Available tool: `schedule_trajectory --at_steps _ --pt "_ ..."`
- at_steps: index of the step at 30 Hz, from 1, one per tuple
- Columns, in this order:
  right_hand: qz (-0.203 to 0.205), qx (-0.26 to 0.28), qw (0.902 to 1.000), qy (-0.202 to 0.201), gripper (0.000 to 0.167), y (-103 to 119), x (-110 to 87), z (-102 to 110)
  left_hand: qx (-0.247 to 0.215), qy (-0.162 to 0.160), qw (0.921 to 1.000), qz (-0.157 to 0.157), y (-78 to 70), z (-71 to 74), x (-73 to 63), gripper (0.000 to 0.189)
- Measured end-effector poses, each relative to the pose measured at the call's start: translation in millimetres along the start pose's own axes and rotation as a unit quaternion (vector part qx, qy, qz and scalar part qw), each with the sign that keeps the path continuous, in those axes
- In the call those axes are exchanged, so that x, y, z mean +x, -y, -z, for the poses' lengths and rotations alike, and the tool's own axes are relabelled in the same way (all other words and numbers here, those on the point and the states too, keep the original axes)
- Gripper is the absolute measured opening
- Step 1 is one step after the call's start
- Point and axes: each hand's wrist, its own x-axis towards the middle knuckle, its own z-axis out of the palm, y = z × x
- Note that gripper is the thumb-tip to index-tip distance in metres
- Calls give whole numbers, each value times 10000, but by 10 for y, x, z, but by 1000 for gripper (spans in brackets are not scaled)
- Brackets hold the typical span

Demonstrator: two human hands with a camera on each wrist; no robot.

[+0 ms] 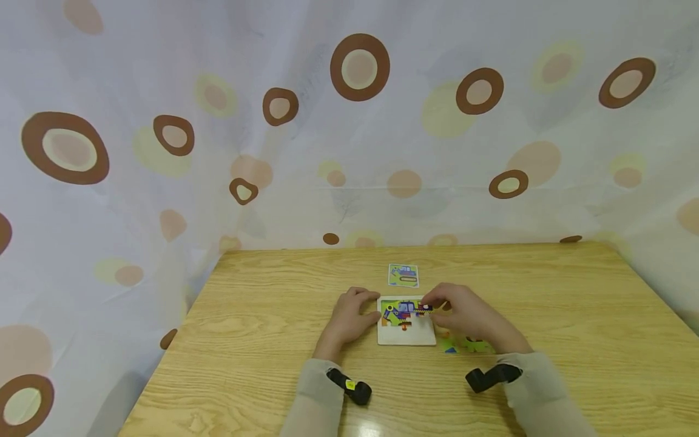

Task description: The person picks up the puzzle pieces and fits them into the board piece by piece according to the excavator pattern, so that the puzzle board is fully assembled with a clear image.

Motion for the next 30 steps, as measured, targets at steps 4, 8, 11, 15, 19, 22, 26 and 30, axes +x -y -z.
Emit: schedule_trajectory --at_steps 4,8,11,15,19,22,26,30 --pt "-6 26 10000 52 25 -12 25 -50 -7 -13 10000 -15 -7 13 -7 40" --pt "-37 56 9999 112 22 -44 52 -98 -30 -34 10000 -16 -16 21 -8 40" --pt "-69 65 9998 149 21 -67 63 -139 -37 -21 10000 19 -14 16 -3 40" --pt "-74 33 9998 170 20 -79 59 -188 -41 -12 10000 14 -3 -2 3 40" --pt "-83 -2 9999 133 19 -77 64 -213 -38 -7 10000 10 4 -6 3 40" --pt "-83 -82 9999 97 18 -74 71 -220 -36 -16 10000 7 8 -8 5 40" --pt "-99 -152 9997 134 18 -73 84 -230 -12 -22 10000 3 7 -7 7 40" --pt "-111 -215 9994 251 18 -68 97 -243 -25 -18 10000 12 -4 1 -1 40"
